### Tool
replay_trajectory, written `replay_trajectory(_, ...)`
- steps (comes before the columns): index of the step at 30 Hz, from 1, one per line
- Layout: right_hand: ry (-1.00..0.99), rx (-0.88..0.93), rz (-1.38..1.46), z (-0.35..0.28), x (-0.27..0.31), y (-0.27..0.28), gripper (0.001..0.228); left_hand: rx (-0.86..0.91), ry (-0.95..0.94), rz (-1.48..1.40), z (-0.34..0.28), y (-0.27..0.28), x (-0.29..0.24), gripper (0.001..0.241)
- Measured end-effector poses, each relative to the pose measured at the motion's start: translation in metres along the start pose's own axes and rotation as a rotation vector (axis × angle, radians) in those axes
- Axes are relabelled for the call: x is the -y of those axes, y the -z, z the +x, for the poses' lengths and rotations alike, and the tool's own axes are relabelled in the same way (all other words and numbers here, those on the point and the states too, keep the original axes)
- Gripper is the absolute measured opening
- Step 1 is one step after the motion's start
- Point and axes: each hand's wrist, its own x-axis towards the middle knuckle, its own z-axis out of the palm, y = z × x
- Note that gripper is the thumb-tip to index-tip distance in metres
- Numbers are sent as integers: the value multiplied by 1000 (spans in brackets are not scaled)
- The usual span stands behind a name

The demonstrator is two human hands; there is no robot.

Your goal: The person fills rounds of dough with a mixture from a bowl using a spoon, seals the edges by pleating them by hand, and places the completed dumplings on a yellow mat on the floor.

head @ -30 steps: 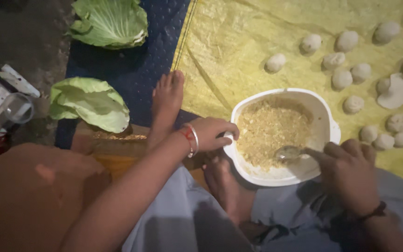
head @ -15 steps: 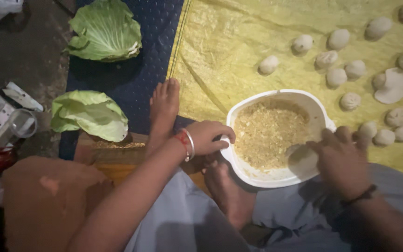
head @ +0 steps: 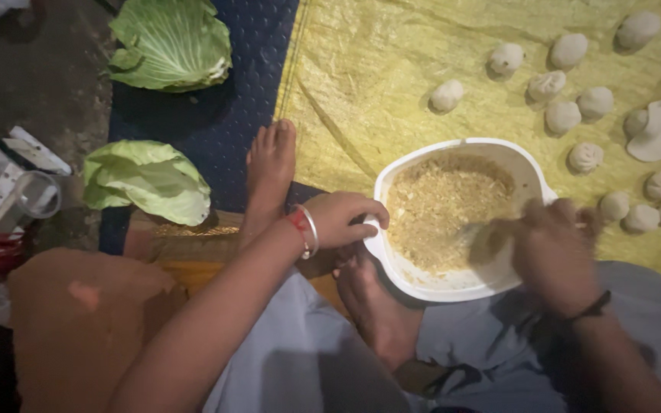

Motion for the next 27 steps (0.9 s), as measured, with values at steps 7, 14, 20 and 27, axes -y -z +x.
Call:
replay_trajectory(7,27,-70,335,-8,-16,10,56,-1,-21,-3,1,0,-1,22)
replay_trajectory(14,-13,-26,119,0,0,4,31,0,-3,18,1,4,-4,23)
replay_trajectory(20,69,-267,350,-8,-44,2,13,-26,44,-61,0,5,-10,23)
replay_trajectory(27,-349,-432,581,-6,-148,-76,14,-26,26,-14,6,4,-10,29)
